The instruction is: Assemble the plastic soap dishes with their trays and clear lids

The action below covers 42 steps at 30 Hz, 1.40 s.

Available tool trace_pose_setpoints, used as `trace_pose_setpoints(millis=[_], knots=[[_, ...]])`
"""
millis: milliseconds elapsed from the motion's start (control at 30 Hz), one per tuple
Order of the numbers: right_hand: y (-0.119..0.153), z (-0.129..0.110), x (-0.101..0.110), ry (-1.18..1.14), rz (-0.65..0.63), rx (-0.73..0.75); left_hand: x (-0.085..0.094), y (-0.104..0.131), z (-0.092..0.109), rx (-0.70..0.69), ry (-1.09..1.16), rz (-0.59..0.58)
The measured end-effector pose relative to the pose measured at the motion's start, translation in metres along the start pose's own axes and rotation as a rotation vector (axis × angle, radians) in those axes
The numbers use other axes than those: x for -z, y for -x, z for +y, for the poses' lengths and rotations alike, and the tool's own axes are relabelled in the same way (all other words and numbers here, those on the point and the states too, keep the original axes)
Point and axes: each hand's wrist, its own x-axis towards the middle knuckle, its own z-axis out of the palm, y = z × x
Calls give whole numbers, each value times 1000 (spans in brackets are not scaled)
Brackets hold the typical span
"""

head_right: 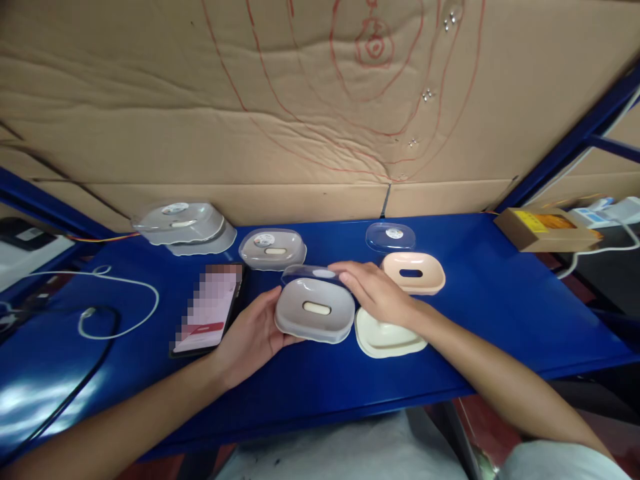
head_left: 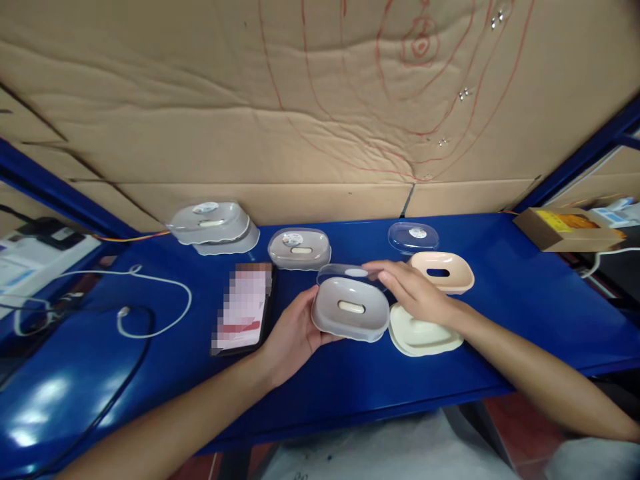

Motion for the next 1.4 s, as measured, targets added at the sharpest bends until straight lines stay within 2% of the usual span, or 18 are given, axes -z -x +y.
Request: trace_pose_setpoints(millis=[133, 233, 400, 533, 633, 800, 900, 1000, 1133, 1233, 1400], knots=[[10, -8, -4, 248, 55, 283, 0, 2, 0, -1, 31, -12], [16, -8, 0, 333, 104, 410, 2, 3, 0, -1, 68, -6], [20, -9, 8, 402, 106, 493, 4, 0, 2, 5, 107, 15], [18, -14, 5, 333, 15, 515, 3, 0, 2, -30, 54, -60], [17, -16, 3, 249, -24, 485, 3, 1, 0, -80, -5, -107], [20, -14, 1, 143, -7, 401, 5, 3, -2, -136, -59, -86], [23, -10, -1, 128, 66, 225, 5, 6, 0, -200, -55, -107], [23, -10, -3, -2, 104, 26, 4, 9, 1, -257, -42, -155], [22, -13, -2, -404, -36, -187, 4, 13, 2, -264, -52, -215], [22, -12, -2, -631, -96, -223, 3, 15, 2, -258, -82, -211], [22, -7, -4, -656, -102, -232, 0, 14, 3, -268, -112, -161]])
